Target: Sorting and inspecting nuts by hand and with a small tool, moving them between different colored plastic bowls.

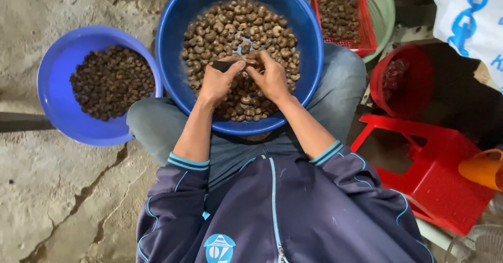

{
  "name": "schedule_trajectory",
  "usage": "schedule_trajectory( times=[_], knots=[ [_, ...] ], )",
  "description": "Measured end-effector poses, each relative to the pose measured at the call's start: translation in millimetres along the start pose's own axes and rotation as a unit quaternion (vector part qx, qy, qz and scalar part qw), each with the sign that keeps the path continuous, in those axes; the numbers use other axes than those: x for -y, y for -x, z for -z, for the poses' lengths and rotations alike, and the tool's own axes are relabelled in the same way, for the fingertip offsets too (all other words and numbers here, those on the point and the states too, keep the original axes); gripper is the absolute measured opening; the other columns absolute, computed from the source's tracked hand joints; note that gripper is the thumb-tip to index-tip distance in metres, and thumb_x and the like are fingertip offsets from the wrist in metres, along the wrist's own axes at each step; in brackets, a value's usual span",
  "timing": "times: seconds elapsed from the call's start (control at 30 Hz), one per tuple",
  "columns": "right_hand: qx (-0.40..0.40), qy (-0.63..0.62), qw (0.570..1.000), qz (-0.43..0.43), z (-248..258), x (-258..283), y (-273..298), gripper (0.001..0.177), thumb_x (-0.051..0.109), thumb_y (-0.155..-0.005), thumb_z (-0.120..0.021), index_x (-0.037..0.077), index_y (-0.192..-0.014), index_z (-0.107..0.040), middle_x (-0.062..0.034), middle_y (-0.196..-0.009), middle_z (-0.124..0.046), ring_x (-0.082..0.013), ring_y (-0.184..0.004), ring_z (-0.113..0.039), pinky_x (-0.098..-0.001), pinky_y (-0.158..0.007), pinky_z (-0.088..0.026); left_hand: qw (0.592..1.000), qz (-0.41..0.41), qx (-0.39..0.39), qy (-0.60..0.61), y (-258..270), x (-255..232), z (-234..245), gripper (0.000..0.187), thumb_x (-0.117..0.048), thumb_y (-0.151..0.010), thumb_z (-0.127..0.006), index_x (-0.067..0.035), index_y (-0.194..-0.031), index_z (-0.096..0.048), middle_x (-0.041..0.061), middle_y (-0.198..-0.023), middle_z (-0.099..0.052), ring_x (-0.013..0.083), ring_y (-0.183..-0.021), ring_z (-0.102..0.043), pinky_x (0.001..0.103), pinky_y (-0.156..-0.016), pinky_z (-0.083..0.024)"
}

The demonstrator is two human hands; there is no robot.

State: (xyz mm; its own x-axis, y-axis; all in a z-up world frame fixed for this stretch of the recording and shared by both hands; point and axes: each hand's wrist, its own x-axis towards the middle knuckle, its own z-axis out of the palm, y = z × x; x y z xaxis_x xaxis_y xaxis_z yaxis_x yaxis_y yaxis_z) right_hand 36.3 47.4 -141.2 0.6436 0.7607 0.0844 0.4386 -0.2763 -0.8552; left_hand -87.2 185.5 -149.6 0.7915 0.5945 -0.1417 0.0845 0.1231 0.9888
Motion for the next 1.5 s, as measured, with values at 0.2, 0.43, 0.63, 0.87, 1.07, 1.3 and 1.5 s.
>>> schedule_trajectory(
  times=[0.2, 0.43, 0.63, 0.87, 1.07, 1.3, 1.5],
  knots=[
    [0.024, -0.103, 0.993, -0.054, 1.9, 8.1, -0.6, 0.026, 0.009, -0.103, -0.07, 0.01, -0.127, -0.061, -0.0207, -0.109, -0.074, -0.0355, -0.094, -0.074, -0.0484, -0.078, -0.061, 0.998, 0.0, -0.054, 0.028, 2.3, -5.0, -10.7, 0.036, -0.027, -0.096, -0.084, 0.002, -0.116, -0.077, 0.023, -0.108, -0.076, 0.0296, -0.11, -0.07, 0.046, -0.087, -0.062],
    [0.019, -0.126, 0.99, -0.063, 10.4, 8.8, -2.0, 0.024, 0.005, -0.103, -0.069, 0.002, -0.123, -0.057, -0.0217, -0.109, -0.071, -0.0275, -0.089, -0.072, -0.0405, -0.071, -0.06, 0.998, -0.026, -0.045, 0.025, 4.3, 0.1, -14.6, 0.03, -0.029, -0.104, -0.074, -0.003, -0.119, -0.077, 0.022, -0.113, -0.076, 0.0388, -0.118, -0.068, 0.057, -0.098, -0.054],
    [0.037, -0.065, 0.995, -0.065, 31.5, 34.5, -7.6, 0.028, 0.0, -0.104, -0.064, -0.001, -0.129, -0.05, -0.0265, -0.11, -0.069, -0.039, -0.093, -0.073, -0.0503, -0.067, -0.062, 0.997, -0.067, -0.037, -0.013, -3.9, -28.7, -29.9, 0.02, -0.019, -0.098, -0.079, -0.002, -0.109, -0.079, 0.02, -0.108, -0.077, 0.0327, -0.115, -0.07, 0.052, -0.102, -0.055],
    [0.015, 0.0, 1.0, -0.02, 31.5, 20.0, -16.3, 0.034, 0.01, -0.099, -0.075, 0.013, -0.131, -0.065, -0.0145, -0.098, -0.077, -0.0335, -0.082, -0.077, -0.0448, -0.064, -0.065, 0.997, -0.041, -0.053, -0.034, -8.1, -29.1, -30.8, 0.014, -0.014, -0.099, -0.078, -0.002, -0.105, -0.08, 0.021, -0.107, -0.078, 0.0331, -0.112, -0.073, 0.049, -0.1, -0.057],
    [-0.147, 0.039, 0.988, 0.001, 97.5, 15.1, -46.0, 0.014, 0.018, -0.101, -0.071, 0.015, -0.115, -0.072, -0.0117, -0.089, -0.076, -0.0272, -0.075, -0.076, -0.0328, -0.06, -0.063, 0.98, 0.121, -0.156, 0.027, -15.2, -54.2, -22.2, 0.019, -0.017, -0.103, -0.067, -0.001, -0.111, -0.071, 0.021, -0.1, -0.079, 0.0209, -0.084, -0.077, 0.031, -0.07, -0.064],
    [-0.187, -0.013, 0.982, -0.017, 189.0, -173.7, -73.9, 0.026, -0.005, -0.109, -0.065, -0.003, -0.132, -0.055, -0.0111, -0.109, -0.065, -0.0172, -0.092, -0.06, -0.0277, -0.082, -0.052, 0.964, 0.177, -0.172, 0.103, -12.8, -52.4, -13.5, 0.029, -0.014, -0.102, -0.06, 0.005, -0.123, -0.063, 0.017, -0.104, -0.075, 0.0196, -0.094, -0.078, 0.024, -0.079, -0.061],
    [-0.14, 0.01, 0.984, -0.107, 178.7, -334.2, -61.4, 0.045, 0.001, -0.102, -0.076, 0.0, -0.138, -0.049, -0.0076, -0.102, -0.064, -0.0152, -0.088, -0.062, -0.0273, -0.079, -0.054, 0.951, 0.24, -0.175, 0.081, -13.0, -48.9, -14.3, 0.038, -0.022, -0.1, -0.062, 0.004, -0.127, -0.067, 0.01, -0.093, -0.079, 0.01, -0.072, -0.069, 0.019, -0.063, -0.053]
  ],
)
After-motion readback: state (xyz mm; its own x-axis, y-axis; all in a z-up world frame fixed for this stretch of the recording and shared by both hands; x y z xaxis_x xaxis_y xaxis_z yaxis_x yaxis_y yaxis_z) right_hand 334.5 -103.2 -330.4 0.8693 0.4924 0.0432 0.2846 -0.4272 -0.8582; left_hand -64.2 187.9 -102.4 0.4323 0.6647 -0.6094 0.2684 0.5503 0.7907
